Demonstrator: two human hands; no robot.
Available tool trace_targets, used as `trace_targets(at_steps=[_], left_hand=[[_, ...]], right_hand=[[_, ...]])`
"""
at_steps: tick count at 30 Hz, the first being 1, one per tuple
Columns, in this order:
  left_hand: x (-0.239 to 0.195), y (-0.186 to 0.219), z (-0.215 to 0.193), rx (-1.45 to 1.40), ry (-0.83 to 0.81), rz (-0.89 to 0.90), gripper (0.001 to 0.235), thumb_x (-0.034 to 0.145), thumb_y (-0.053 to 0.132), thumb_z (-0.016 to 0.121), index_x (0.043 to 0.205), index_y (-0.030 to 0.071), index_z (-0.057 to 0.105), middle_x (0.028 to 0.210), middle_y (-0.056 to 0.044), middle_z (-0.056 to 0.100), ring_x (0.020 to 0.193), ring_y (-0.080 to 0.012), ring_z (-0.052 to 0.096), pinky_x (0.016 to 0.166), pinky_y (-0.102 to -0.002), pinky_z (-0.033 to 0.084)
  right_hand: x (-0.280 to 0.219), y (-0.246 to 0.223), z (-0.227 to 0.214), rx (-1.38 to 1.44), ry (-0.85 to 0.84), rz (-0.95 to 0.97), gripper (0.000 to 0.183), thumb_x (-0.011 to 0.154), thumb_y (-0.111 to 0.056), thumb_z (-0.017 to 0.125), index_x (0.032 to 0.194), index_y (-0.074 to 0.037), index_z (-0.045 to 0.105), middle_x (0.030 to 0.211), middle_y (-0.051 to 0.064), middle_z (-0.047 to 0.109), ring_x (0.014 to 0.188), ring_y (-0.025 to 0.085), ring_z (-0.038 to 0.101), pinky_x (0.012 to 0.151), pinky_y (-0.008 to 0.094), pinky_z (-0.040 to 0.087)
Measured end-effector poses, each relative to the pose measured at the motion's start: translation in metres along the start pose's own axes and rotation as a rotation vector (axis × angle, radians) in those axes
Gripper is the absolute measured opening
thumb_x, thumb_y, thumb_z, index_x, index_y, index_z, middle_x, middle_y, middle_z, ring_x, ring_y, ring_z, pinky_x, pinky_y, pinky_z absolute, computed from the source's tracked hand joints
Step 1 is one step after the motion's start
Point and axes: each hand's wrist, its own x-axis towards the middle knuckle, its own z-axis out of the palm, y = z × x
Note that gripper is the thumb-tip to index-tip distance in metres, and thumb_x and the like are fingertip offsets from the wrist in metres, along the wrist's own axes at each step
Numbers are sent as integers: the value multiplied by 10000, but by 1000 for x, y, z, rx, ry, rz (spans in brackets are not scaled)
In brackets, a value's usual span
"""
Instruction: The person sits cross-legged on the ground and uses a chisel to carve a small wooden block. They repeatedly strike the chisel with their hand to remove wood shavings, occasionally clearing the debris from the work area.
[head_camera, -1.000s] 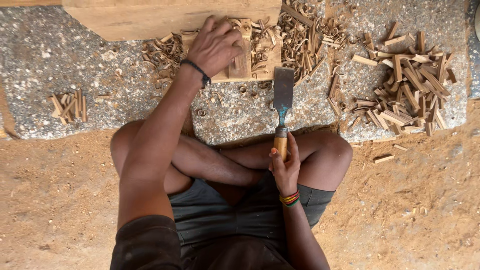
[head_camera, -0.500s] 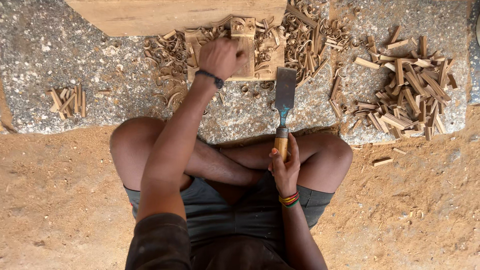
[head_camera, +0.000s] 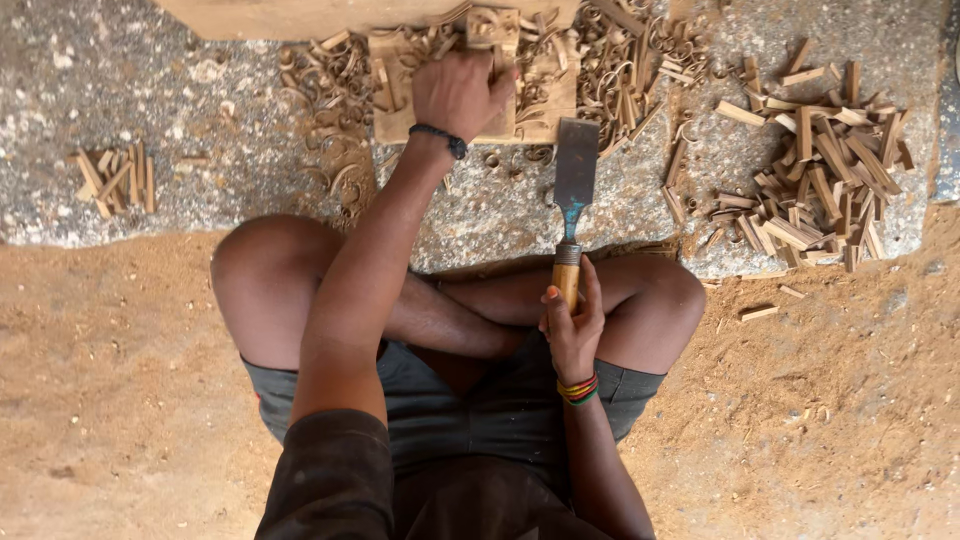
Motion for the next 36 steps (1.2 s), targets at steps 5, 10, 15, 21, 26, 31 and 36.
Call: trace_targets(at_steps=[5,10,15,21,26,31,36], left_hand=[[-10,-11,-9,-44,261,28,633,1032,683,485,1097,72,637,653,-13,587,437,-82,450,328,-275,365],[-14,-3,-30,-151,340,116,662,920,708,669,1186,115,545,972,-65,657,715,-152,601,573,-346,506],[-31,-3,-44,-101,220,221,893,650,555,919,1306,104,517,1216,-135,538,992,-314,643,892,-511,544],[-36,-9,-19,-97,160,175,872,753,536,922,1375,98,497,1302,-129,519,1023,-307,657,932,-526,545],[-39,-9,-29,-137,164,209,922,741,555,921,1424,126,474,1393,-133,497,1100,-307,634,988,-517,538],[-40,21,-61,-256,294,332,1016,741,712,850,1430,86,444,1360,-187,515,1173,-339,583,1007,-534,475],[-66,86,-65,-557,99,648,769,874,686,753,1340,113,540,1089,-111,657,1063,-271,606,977,-484,499]], right_hand=[[-6,-8,1,50,33,8,660,1009,-189,633,1579,-13,349,851,68,670,537,62,530,445,226,411],[-6,-21,-1,8,31,-9,662,1017,-192,623,1588,-12,341,857,67,668,540,59,522,466,218,420],[-5,-23,-1,23,48,9,658,1013,-187,612,1586,-15,338,843,70,664,525,61,502,455,221,401],[-8,-21,-4,64,40,-22,658,1030,-215,616,1592,-14,338,851,61,658,564,59,523,477,221,428],[-10,-26,-4,54,43,-4,669,1018,-230,630,1586,-12,349,853,65,666,560,59,527,472,220,423],[-10,-34,0,41,19,0,630,1029,-237,598,1572,-8,375,828,73,665,530,62,513,452,220,397],[-13,-48,10,113,-26,57,588,1038,-235,524,1557,8,388,802,73,636,517,74,501,435,223,372]])
